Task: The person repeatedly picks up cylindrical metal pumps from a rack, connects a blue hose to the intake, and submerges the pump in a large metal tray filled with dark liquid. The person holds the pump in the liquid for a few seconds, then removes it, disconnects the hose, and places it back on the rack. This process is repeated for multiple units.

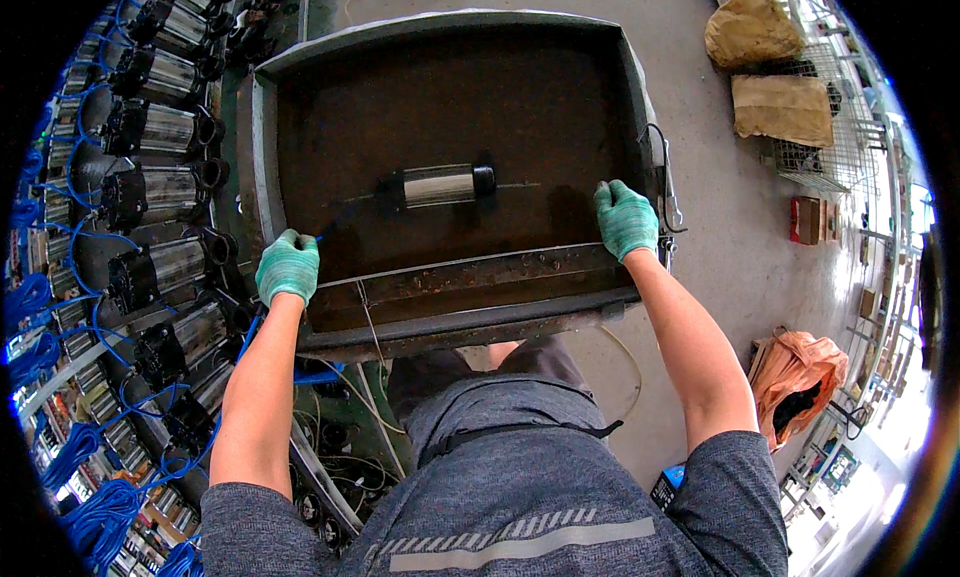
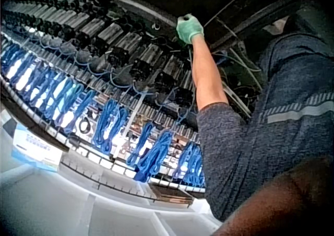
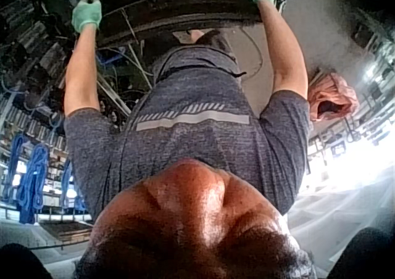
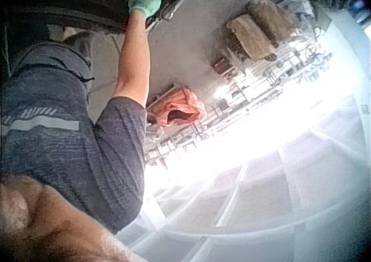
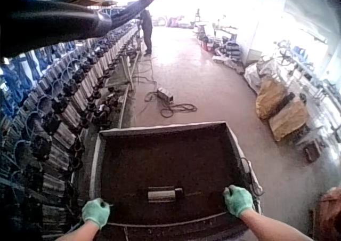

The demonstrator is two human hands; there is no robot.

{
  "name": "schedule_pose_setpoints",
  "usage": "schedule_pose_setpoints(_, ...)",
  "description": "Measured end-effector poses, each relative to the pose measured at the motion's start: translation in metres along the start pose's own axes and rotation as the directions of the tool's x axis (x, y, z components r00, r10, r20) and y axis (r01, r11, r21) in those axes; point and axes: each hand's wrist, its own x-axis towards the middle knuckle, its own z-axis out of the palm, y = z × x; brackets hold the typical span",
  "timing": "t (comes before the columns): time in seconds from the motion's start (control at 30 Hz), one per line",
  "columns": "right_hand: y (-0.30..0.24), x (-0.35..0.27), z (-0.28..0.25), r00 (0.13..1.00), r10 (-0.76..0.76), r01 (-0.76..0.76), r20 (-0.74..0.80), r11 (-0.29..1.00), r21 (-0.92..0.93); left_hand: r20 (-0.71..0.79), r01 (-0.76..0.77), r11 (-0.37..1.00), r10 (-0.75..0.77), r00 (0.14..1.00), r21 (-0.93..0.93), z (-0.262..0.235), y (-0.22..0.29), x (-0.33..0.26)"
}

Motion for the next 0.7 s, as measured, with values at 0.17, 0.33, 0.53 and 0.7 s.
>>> schedule_pose_setpoints(0.17, 0.0015, -0.0001, 0.0010, 1.000, -0.008, 0.008, -0.012, 1.000, 0.002, 0.007, 0.000, 1.000, 0.000, 1.000, -0.003, -0.0025, 0.0018, -0.0015)
schedule_pose_setpoints(0.33, 0.0012, 0.0004, 0.0017, 1.000, -0.013, 0.013, -0.017, 1.000, 0.006, 0.005, -0.002, 1.000, 0.002, 1.000, 0.002, -0.0003, 0.0003, 0.0000)
schedule_pose_setpoints(0.53, 0.0014, -0.0001, 0.0014, 1.000, -0.007, 0.007, -0.016, 1.000, 0.013, 0.009, 0.000, 1.000, 0.000, 1.000, 0.002, -0.0013, 0.0009, -0.0003)
schedule_pose_setpoints(0.7, -0.0003, -0.0011, -0.0003, 1.000, 0.001, 0.000, -0.027, 1.000, 0.008, 0.011, -0.008, 1.000, 0.008, 1.000, -0.003, 0.0003, -0.0007, 0.0011)
